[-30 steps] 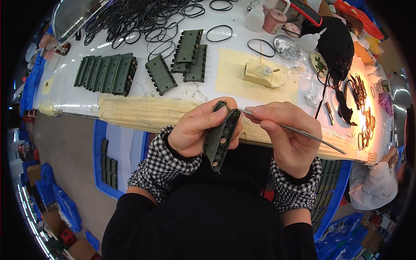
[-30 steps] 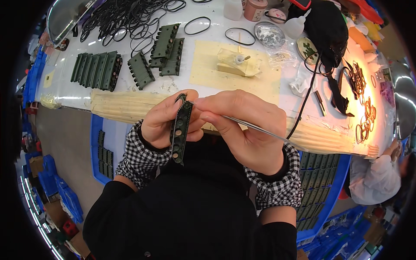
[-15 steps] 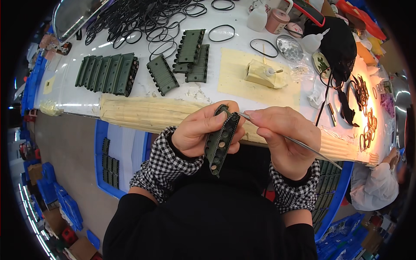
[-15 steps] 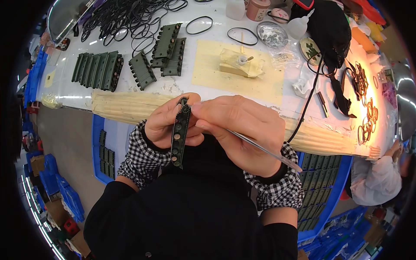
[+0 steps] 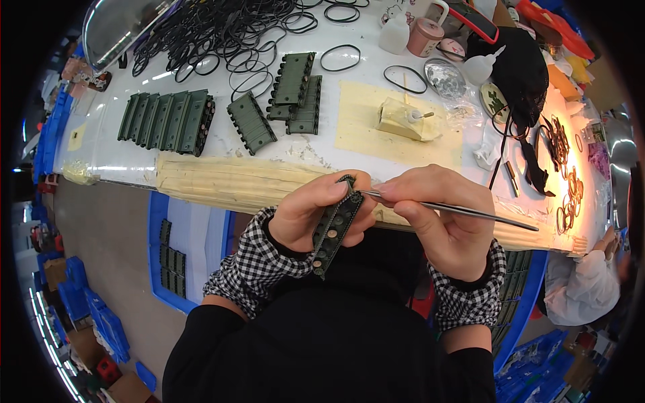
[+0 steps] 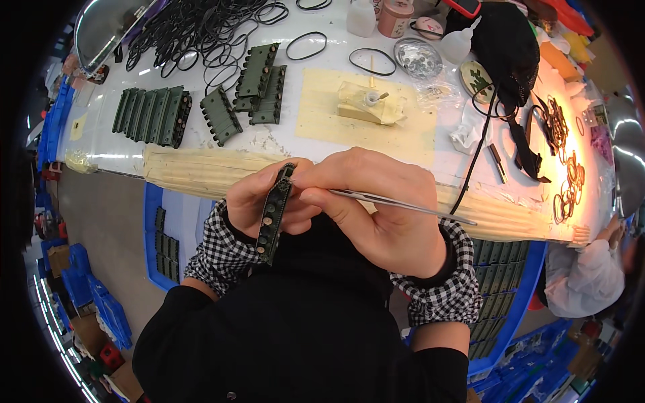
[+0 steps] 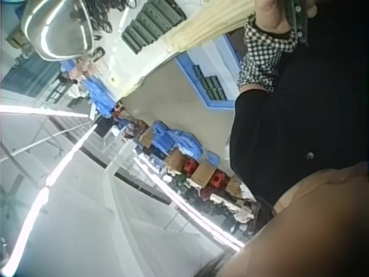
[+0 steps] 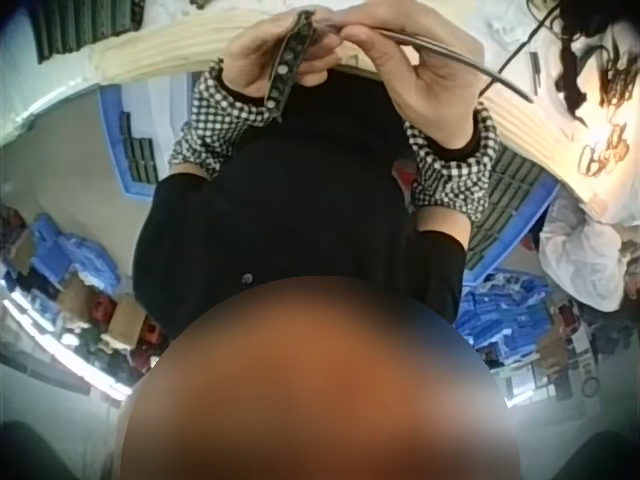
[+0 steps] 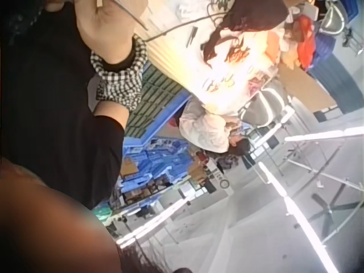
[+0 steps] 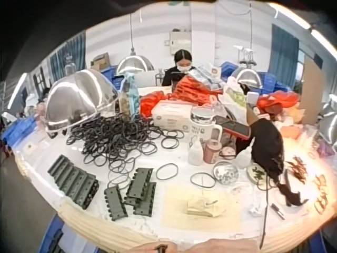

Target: Assembling small electronic components using tweezers and rubber bands at a factory workstation.

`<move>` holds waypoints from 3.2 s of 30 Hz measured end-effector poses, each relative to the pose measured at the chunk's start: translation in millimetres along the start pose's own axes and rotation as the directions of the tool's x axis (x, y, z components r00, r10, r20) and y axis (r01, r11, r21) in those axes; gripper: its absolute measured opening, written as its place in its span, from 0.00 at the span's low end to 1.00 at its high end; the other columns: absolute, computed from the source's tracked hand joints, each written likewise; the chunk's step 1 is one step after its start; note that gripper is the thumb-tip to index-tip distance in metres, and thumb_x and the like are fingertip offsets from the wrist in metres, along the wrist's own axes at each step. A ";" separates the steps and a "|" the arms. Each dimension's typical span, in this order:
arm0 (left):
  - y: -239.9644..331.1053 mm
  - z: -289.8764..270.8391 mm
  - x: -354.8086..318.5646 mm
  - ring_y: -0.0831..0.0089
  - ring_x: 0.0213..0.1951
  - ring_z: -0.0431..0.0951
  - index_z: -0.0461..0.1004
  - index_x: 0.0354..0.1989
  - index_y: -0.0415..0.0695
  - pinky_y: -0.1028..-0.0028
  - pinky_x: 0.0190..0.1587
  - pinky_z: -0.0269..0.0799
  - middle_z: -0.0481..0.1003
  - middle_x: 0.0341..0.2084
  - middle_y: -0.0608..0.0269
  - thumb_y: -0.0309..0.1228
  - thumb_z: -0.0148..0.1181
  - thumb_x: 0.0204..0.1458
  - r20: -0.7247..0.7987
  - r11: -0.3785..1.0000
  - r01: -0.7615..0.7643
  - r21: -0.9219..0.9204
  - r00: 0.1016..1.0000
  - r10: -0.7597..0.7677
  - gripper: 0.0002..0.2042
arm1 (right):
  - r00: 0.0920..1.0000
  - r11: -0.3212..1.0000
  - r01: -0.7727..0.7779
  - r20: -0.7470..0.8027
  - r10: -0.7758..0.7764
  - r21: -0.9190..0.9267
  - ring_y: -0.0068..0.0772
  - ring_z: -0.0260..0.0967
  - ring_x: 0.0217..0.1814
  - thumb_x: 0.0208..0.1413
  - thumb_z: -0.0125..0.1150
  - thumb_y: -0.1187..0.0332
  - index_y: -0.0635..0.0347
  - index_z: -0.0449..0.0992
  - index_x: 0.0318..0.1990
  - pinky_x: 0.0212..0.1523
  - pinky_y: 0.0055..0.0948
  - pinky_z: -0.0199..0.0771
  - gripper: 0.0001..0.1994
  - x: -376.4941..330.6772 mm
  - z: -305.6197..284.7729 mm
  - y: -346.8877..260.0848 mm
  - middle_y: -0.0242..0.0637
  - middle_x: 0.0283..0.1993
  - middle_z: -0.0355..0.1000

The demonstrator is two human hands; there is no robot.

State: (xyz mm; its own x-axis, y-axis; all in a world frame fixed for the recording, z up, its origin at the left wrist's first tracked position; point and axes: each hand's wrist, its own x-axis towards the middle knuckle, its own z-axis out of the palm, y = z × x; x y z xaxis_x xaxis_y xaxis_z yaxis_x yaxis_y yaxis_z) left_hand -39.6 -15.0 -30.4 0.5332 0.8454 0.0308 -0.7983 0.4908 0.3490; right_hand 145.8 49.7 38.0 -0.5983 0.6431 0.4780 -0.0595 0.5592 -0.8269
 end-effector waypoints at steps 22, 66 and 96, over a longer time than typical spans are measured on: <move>-5.2 9.8 -5.8 0.83 0.23 0.57 0.62 0.34 0.46 0.83 0.22 0.53 0.59 0.20 0.71 0.42 0.53 0.60 -0.136 0.981 -0.003 0.193 0.990 0.030 0.13 | 0.913 0.839 -0.394 0.059 0.403 0.375 0.18 0.74 0.34 0.61 0.56 0.73 0.69 0.74 0.39 0.34 0.16 0.74 0.07 -4.7 1.4 -12.2 0.35 0.34 0.75; -2.4 2.1 -6.5 0.83 0.27 0.68 0.65 0.36 0.43 0.85 0.28 0.64 0.69 0.27 0.67 0.41 0.56 0.58 -0.136 0.904 -0.021 0.427 0.987 0.088 0.14 | 0.931 0.939 -0.316 0.234 0.280 0.138 0.24 0.75 0.34 0.57 0.59 0.76 0.68 0.77 0.37 0.35 0.24 0.74 0.04 12.0 -14.5 -18.6 0.37 0.31 0.75; -4.1 4.9 -2.1 0.82 0.22 0.57 0.62 0.34 0.45 0.81 0.23 0.53 0.60 0.21 0.70 0.41 0.54 0.59 -0.052 0.978 -0.038 0.205 0.997 0.050 0.13 | 0.998 1.000 -0.015 0.053 0.013 0.021 0.31 0.76 0.29 0.52 0.64 0.75 0.65 0.78 0.39 0.29 0.22 0.73 0.07 -5.0 -6.9 -0.6 0.39 0.32 0.77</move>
State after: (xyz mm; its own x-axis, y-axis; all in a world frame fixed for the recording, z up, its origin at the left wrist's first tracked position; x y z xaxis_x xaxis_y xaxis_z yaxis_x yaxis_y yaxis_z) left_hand -36.1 -19.8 -27.3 0.4774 0.8787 -0.0003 -0.7437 0.4042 0.5325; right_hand 154.4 49.8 38.1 -0.6407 0.6218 0.4505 -0.0677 0.5387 -0.8398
